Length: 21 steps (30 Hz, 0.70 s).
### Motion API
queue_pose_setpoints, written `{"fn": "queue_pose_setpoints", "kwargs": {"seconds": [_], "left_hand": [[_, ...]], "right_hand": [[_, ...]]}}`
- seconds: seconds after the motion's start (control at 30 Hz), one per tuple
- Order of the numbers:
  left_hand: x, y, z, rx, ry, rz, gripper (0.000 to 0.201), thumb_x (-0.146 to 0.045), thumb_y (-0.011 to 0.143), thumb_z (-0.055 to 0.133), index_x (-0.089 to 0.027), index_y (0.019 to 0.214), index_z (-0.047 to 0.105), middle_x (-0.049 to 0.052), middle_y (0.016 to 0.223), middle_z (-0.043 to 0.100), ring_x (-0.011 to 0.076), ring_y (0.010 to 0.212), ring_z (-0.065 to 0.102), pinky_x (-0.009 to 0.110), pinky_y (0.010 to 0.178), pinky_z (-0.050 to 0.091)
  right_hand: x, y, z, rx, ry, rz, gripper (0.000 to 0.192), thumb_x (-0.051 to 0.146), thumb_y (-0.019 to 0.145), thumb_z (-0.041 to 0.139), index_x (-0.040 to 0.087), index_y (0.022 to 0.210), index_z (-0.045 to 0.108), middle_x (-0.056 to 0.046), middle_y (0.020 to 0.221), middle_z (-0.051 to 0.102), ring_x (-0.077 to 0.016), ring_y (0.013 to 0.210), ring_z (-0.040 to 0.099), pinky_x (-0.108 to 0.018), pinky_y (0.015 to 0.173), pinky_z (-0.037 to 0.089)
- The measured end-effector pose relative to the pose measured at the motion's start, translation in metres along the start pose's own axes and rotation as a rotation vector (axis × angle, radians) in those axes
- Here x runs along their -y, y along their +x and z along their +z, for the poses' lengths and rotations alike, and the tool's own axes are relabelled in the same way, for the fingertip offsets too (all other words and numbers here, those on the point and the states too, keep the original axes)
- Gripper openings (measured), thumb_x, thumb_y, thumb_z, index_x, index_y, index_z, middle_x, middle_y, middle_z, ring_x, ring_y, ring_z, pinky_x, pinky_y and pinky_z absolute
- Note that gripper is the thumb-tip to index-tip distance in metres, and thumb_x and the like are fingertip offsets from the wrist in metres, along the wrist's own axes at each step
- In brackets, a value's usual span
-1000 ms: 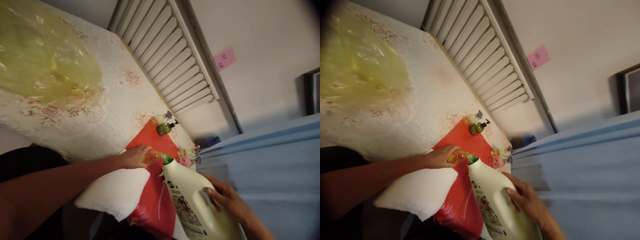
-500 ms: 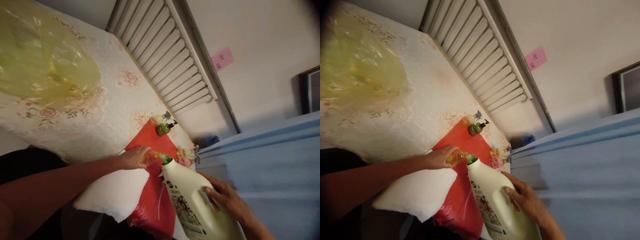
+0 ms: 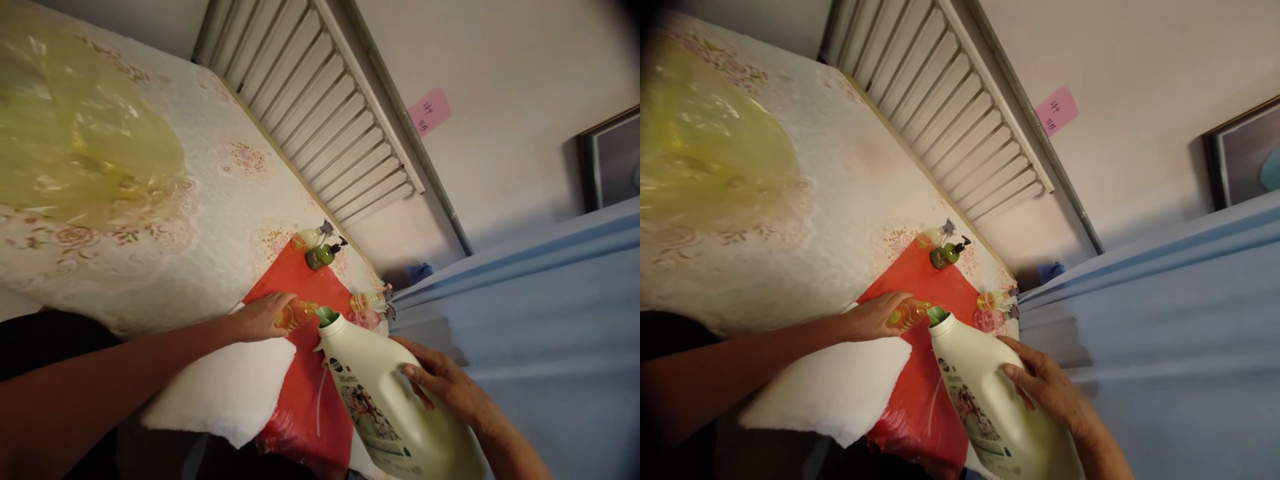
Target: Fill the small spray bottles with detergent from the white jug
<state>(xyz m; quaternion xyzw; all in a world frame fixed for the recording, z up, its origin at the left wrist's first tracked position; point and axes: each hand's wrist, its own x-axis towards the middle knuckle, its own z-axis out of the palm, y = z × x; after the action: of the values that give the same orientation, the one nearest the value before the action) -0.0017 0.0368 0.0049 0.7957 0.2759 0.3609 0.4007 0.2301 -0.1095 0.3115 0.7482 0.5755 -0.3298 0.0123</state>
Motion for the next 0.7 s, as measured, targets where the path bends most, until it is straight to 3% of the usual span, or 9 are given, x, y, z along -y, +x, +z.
{"fn": "queue_pose_setpoints", "kwargs": {"seconds": [0.7], "left_hand": [[-0.0025, 0.0005, -0.0019, 0.026, 0.008, -0.006, 0.065, -0.040, 0.081, 0.069, -0.025, 0.137, 0.040, 0.009, 0.136, 0.055, 0.0287, 0.131, 0.051, 0.040, 0.109, 0.041]], "right_hand": [[0.0035, -0.0011, -0.0012, -0.009, -0.010, 0.022, 0.074, 0.059, 0.090, 0.055, 0.017, 0.150, 0.046, 0.000, 0.069, 0.062, -0.0118, 0.049, 0.044, -0.026, 0.050, 0.036]]}}
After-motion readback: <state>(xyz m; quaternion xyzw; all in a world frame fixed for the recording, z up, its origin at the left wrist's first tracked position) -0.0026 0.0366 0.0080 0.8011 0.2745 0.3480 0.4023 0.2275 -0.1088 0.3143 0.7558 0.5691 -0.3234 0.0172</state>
